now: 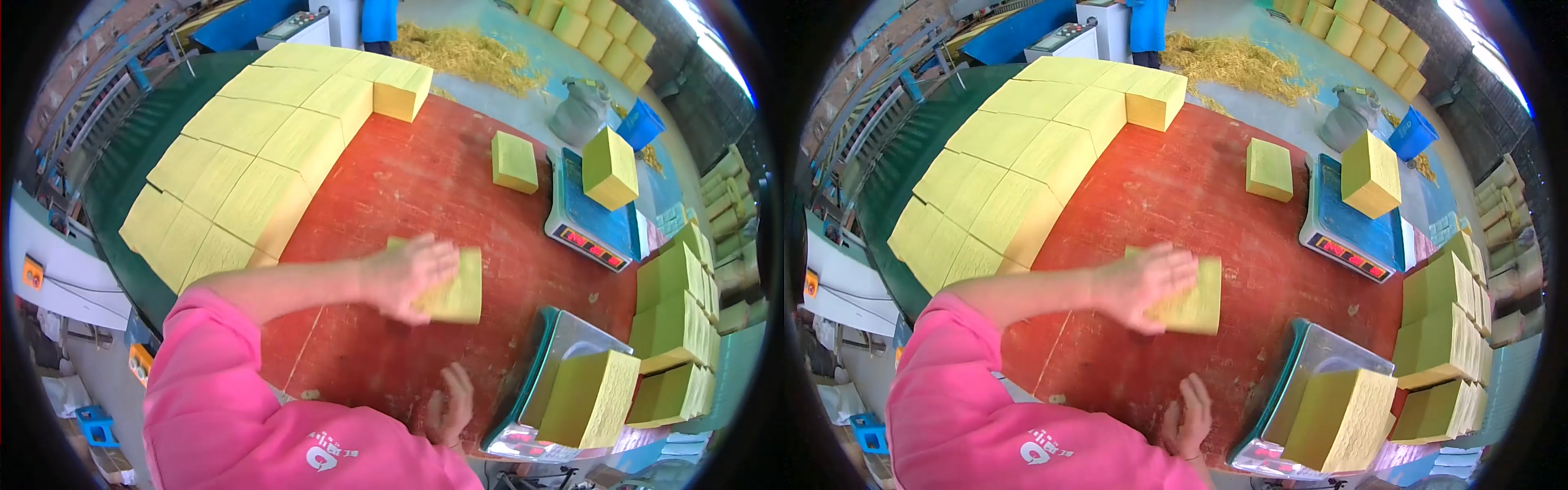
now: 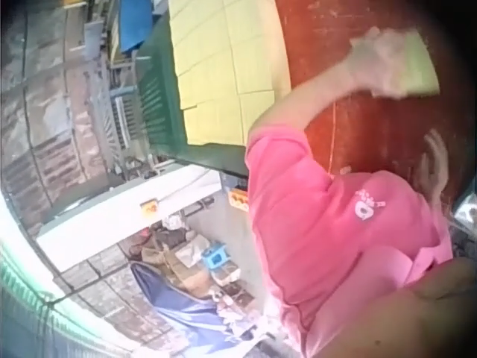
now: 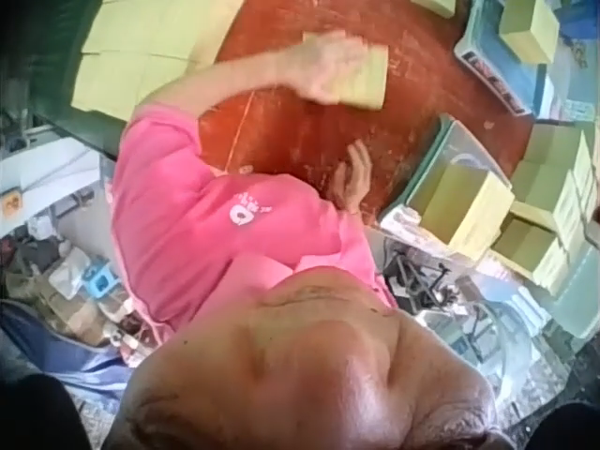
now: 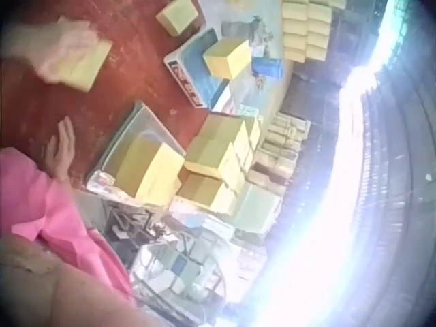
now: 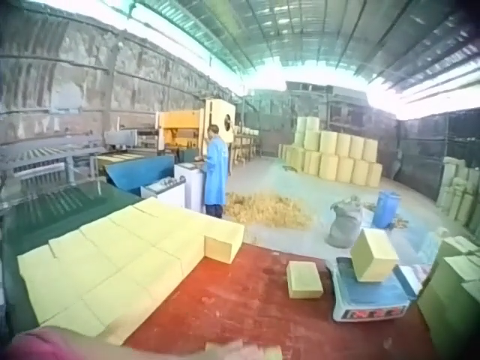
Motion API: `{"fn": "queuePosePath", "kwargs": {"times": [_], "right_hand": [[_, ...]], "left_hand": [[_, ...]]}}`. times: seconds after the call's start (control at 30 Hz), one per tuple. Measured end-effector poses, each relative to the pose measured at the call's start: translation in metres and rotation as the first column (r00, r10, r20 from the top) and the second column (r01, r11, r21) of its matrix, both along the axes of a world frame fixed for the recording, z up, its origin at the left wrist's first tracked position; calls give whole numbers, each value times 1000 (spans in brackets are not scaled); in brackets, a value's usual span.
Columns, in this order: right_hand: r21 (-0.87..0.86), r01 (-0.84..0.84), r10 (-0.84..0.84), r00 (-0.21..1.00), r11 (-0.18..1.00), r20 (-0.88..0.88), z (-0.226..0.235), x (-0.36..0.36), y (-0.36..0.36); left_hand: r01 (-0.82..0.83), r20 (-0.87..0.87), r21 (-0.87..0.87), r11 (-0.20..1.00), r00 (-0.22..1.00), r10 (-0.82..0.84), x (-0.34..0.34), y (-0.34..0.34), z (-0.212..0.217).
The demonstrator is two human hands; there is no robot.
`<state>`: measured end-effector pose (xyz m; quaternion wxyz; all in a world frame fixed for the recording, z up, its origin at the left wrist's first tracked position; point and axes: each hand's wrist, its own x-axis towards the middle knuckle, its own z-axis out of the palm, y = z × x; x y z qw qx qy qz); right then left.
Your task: The person is weighing and adjusting stacks of yellow paper on a digital scale in a factory setting.
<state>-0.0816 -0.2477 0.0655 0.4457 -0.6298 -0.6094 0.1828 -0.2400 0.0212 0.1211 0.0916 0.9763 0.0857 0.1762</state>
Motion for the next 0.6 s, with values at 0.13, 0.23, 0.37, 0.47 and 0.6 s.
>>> {"fn": "queuePosePath", "kwargs": {"times": [0.13, 0.23, 0.37, 0.47, 0.6], "right_hand": [[249, 33, -55, 995, 968, 84, 61, 25, 14], [-104, -269, 270, 963, 957, -3, 54, 42, 9], [-267, -436, 424, 900, 859, -103, 50, 54, -23], [-292, -444, 454, 890, 847, -36, 44, 46, -43], [-138, -499, 505, 863, 855, 7, 35, 42, -60]], "left_hand": [[178, -188, -128, 976, 962, -200, -15, -116, 33], [182, -222, -163, 970, 951, -216, -30, -173, 43], [-381, 93, -468, 797, 876, 474, -60, -266, 31], [-494, 197, -801, 339, 317, 928, -51, -346, -10], [157, -248, -960, -231, -101, 963, -15, -417, -49]]}}
